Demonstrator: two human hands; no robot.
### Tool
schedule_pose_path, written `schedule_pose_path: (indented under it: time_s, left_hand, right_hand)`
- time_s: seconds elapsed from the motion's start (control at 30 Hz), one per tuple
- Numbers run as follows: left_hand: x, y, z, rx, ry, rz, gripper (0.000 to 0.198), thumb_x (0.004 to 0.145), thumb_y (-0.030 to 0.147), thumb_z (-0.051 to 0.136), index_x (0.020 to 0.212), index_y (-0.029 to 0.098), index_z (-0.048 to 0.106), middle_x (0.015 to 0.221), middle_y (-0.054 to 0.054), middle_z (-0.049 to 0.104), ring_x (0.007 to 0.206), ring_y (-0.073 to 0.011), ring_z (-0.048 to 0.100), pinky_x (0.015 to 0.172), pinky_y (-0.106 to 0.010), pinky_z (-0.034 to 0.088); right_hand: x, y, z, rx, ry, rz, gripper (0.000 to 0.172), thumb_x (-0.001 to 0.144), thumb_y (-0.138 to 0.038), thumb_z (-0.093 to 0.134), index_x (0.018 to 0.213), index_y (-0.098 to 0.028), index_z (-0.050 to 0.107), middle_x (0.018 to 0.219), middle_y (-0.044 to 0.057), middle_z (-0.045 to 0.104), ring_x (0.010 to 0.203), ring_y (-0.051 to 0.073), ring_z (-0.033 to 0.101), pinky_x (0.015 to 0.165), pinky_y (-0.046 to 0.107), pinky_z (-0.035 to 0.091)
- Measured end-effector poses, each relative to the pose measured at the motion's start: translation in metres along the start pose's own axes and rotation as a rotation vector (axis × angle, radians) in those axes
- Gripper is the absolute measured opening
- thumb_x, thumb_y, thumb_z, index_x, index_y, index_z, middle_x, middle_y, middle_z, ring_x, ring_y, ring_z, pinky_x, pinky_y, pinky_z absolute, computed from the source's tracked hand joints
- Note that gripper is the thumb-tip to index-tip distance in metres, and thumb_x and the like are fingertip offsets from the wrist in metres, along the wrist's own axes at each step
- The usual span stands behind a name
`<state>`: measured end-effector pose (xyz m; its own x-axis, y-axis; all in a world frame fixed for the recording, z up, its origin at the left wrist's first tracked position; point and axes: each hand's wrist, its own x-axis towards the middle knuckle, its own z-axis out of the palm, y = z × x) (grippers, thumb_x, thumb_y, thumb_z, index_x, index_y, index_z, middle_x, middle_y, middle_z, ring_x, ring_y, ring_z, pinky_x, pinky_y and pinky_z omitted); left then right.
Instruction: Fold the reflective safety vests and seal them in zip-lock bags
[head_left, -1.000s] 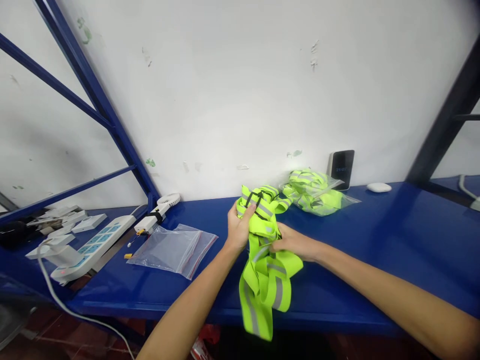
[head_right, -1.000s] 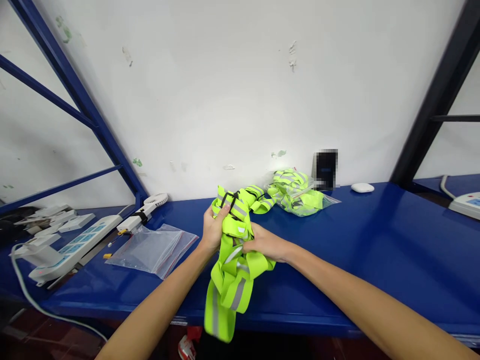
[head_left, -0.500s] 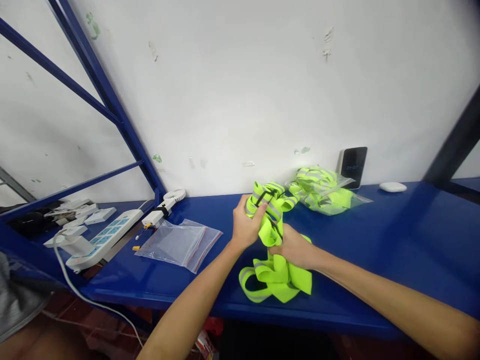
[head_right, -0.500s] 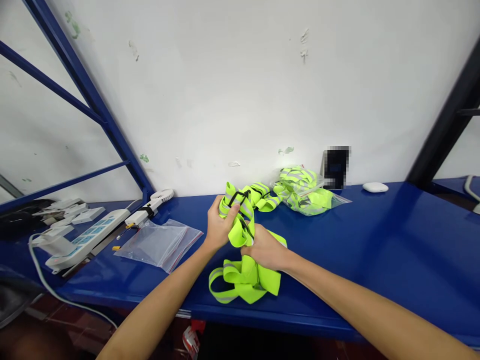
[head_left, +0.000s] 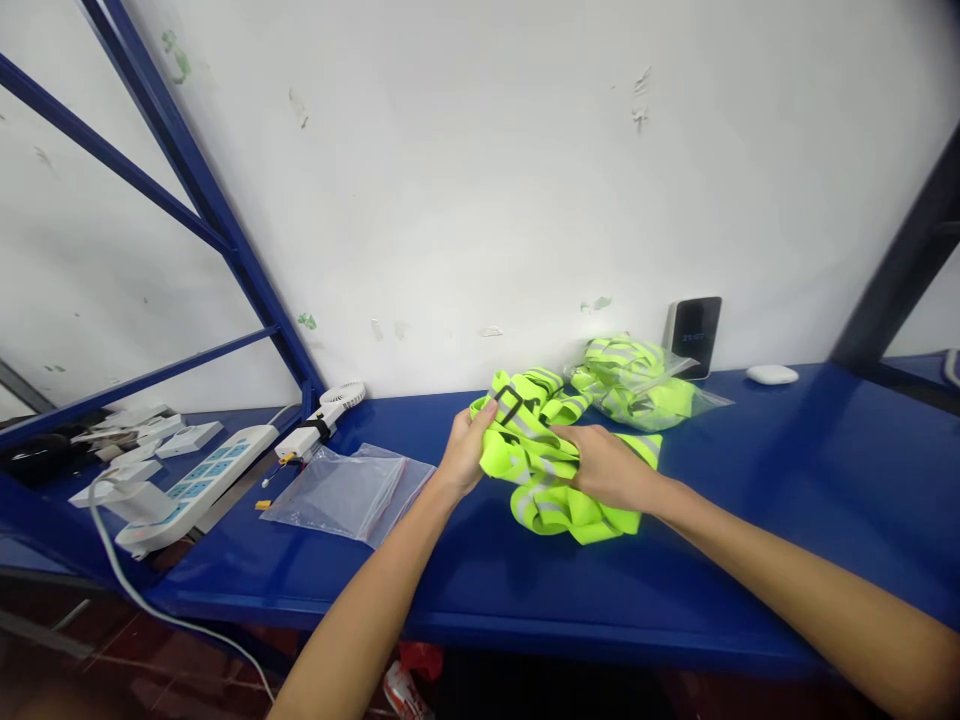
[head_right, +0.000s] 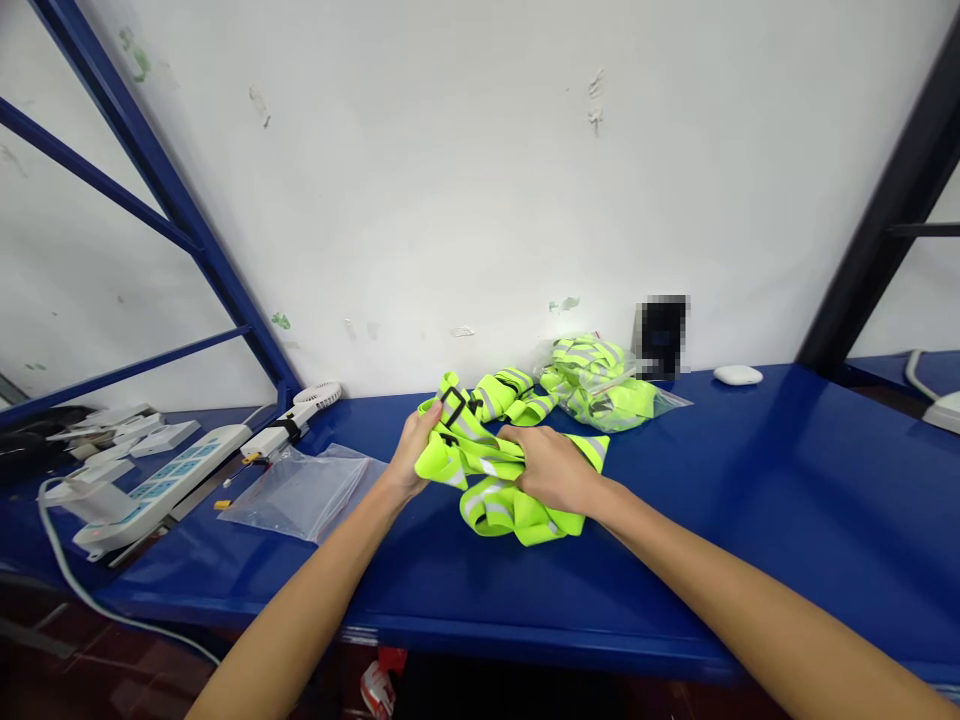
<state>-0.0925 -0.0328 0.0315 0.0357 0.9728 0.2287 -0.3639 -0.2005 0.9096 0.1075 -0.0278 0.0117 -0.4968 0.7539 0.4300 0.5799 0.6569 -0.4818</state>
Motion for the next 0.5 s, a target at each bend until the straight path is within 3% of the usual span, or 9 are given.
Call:
schedule_pose_path:
  time_s: [0.1,0.2,0.3,0.43,0.5]
  left_hand:
    - [-0.001,-0.007,0.001,-0.045,-0.154,-0.216,0.051,0.07,0.063,0.07,0.089,0.015,0.07,0.079,-0.008,0.073,0.072,-0.0229,0.07,0.067,-0.033,0.054]
    - [-0.001,-0.019,-0.002,0.047,-0.258,-0.343,0.057,0.067,0.069,0.067,0.087,0.016,0.071,0.077,-0.009,0.074,0.074,-0.026,0.07,0.069,-0.036,0.054]
    - [0.0,-0.028,-0.007,0.203,-0.273,-0.264,0.052,0.074,0.068,0.062,0.083,0.017,0.071,0.072,-0.007,0.072,0.072,-0.0229,0.068,0.069,-0.033,0.053]
    - [0.005,-0.033,-0.007,0.284,-0.27,-0.111,0.056,0.083,0.068,0.047,0.076,0.017,0.069,0.067,-0.003,0.067,0.066,-0.0172,0.062,0.066,-0.028,0.049]
    - [0.01,-0.037,-0.005,0.308,-0.214,-0.024,0.055,0.084,0.067,0.046,0.072,0.017,0.066,0.065,-0.002,0.065,0.063,-0.0152,0.059,0.065,-0.027,0.048]
  right_hand:
    - [-0.001,-0.008,0.002,-0.052,0.131,-0.06,0.057,0.064,-0.009,0.059,0.119,-0.021,0.059,0.1,0.009,0.07,0.092,0.029,0.064,0.078,0.034,0.045]
    - [-0.004,-0.018,0.001,0.046,0.109,-0.063,0.077,0.065,-0.015,0.06,0.139,-0.02,0.041,0.094,0.007,0.069,0.087,0.027,0.064,0.077,0.034,0.047]
    - [-0.006,-0.024,-0.001,0.197,0.052,-0.062,0.079,0.066,-0.014,0.06,0.141,-0.024,0.039,0.096,0.005,0.069,0.089,0.026,0.065,0.08,0.034,0.049]
    - [-0.006,-0.023,0.002,0.352,0.11,-0.138,0.058,0.071,-0.017,0.062,0.128,-0.022,0.054,0.112,0.009,0.067,0.098,0.027,0.065,0.084,0.036,0.05]
    - [-0.005,-0.021,0.005,0.401,0.145,-0.117,0.054,0.072,-0.018,0.064,0.125,-0.021,0.057,0.114,0.009,0.067,0.101,0.028,0.065,0.086,0.037,0.05]
